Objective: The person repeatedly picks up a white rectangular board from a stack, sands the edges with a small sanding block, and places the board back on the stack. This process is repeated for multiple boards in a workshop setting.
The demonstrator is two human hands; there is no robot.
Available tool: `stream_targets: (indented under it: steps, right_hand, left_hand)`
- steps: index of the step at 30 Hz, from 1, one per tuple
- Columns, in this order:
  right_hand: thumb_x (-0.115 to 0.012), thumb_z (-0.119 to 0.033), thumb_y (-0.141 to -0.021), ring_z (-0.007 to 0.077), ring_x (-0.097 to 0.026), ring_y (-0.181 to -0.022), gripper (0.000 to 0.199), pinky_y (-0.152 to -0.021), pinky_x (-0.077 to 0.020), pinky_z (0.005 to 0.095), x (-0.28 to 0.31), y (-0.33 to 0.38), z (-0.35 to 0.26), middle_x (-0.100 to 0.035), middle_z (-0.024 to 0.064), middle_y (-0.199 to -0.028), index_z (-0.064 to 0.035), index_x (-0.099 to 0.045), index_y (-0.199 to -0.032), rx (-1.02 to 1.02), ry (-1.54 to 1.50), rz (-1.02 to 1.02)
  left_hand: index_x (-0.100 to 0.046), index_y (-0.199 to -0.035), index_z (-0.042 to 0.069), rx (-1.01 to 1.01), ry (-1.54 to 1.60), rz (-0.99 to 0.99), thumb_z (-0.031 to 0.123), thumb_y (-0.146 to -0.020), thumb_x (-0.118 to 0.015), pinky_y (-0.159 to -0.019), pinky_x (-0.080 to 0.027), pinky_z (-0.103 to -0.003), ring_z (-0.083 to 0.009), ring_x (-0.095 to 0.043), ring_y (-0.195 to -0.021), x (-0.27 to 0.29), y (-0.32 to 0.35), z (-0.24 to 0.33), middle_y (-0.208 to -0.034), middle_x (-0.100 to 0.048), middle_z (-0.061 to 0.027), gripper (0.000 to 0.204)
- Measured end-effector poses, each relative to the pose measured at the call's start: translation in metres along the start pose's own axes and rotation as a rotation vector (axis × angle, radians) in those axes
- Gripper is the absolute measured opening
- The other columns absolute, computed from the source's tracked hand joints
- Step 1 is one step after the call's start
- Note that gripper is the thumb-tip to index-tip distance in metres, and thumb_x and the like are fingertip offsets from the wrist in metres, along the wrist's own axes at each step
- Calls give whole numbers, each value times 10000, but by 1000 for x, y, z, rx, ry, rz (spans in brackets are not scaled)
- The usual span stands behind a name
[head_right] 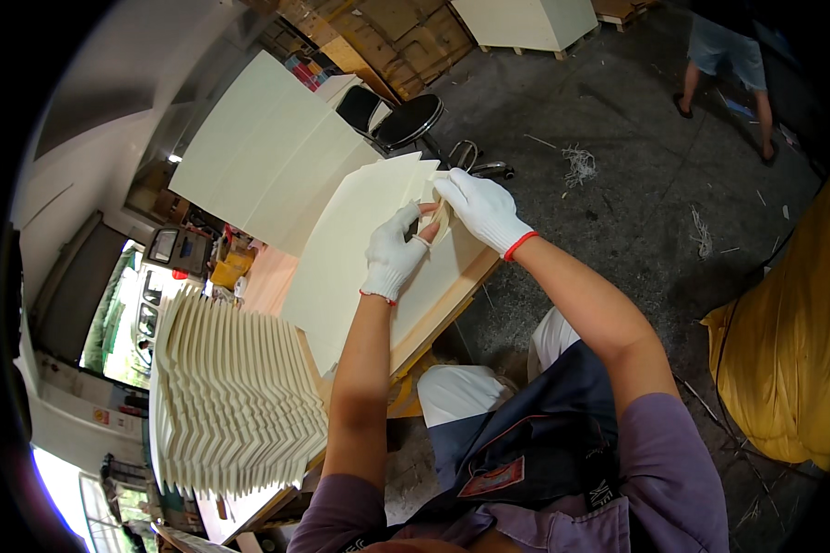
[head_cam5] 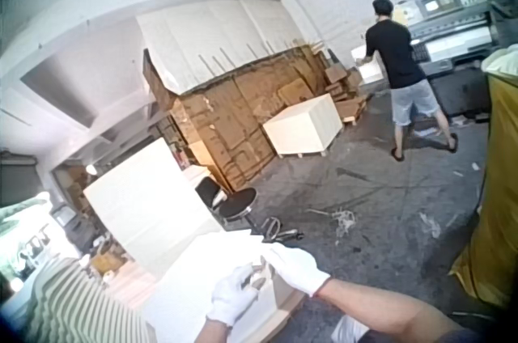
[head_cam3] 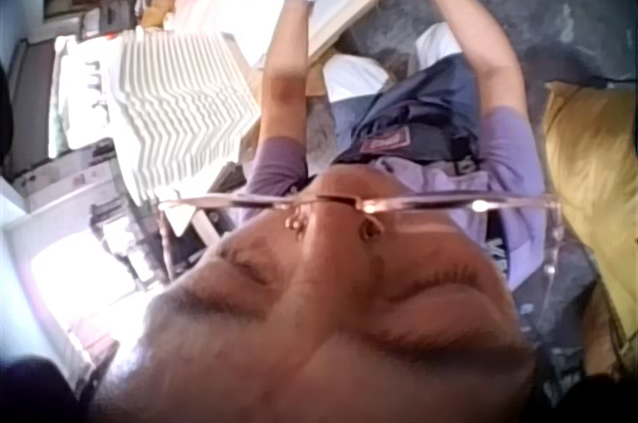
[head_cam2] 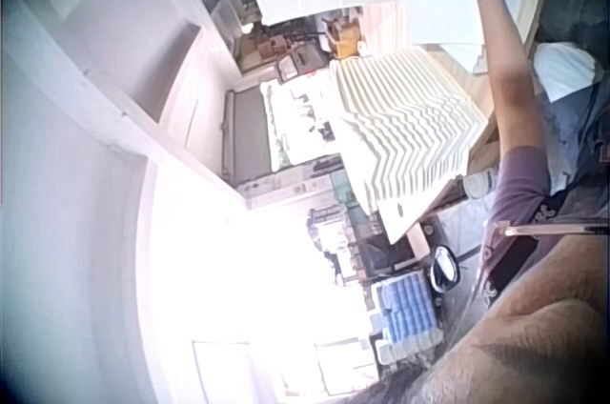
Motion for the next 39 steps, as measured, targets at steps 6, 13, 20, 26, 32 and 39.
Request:
stream_targets:
  steps: [6, 13, 20, 26, 32, 39]
  right_hand:
    - [-392, -477, -990, 368, -636, -841, 410, -716, -460, 468, -1, 2, -3, -657, 167, -864, -105, -564, -989, -49, 25, -52]
    - [-404, -465, -991, 376, -629, -842, 391, -714, -459, 469, 2, 2, 3, -653, 169, -865, -107, -560, -987, -23, 31, 5]
    - [-402, -476, -994, 375, -627, -842, 405, -709, -455, 466, 2, 2, -1, -648, 171, -861, -99, -551, -969, -32, -10, -7]
    - [-412, -497, -990, 386, -616, -816, 429, -694, -441, 476, 1, 1, 4, -631, 169, -813, -89, -530, -930, -35, -2, 19]
    - [-414, -487, -990, 396, -610, -814, 419, -690, -437, 484, 0, 1, 8, -628, 180, -815, -88, -529, -930, -26, 0, 57]
    - [-442, -473, -977, 397, -612, -814, 408, -692, -445, 475, 4, 2, 1, -635, 179, -826, -79, -540, -934, 65, -31, 92]
  left_hand:
    - [-665, -1191, 183, -29, 140, 147, 191, -876, -666, -739, -489, -314, -212, -617, -764, 8, 3, -5, -862, -656, -77, 315]
    - [-671, -1183, 198, -12, -4, 0, 192, -875, -667, -759, -493, -317, -203, -600, -765, -4, 0, 3, -898, -643, -73, 308]
    - [-657, -1168, 272, -48, 17, 49, 263, -908, -589, -767, -521, -384, -260, -668, -844, -1, 1, 1, -959, -655, -77, 269]
    - [-649, -1173, 275, -90, 25, 59, 248, -922, -561, -775, -520, -388, -269, -667, -872, -1, 0, -1, -960, -654, -83, 267]
    - [-665, -1172, 206, -91, -46, 29, 257, -872, -679, -768, -505, -330, -245, -639, -823, -1, 2, 7, -917, -643, -80, 305]
    - [-639, -1222, 255, -309, -168, 153, 218, -866, -639, -736, -529, -377, -266, -659, -823, 3, 11, 29, -930, -653, -91, 358]
Point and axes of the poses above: each hand's wrist, its own y-axis away from the middle knuckle, its own x-axis out of the back of the hand, z = x × y, the point moved 10 cm from there along -y, towards the middle knuckle
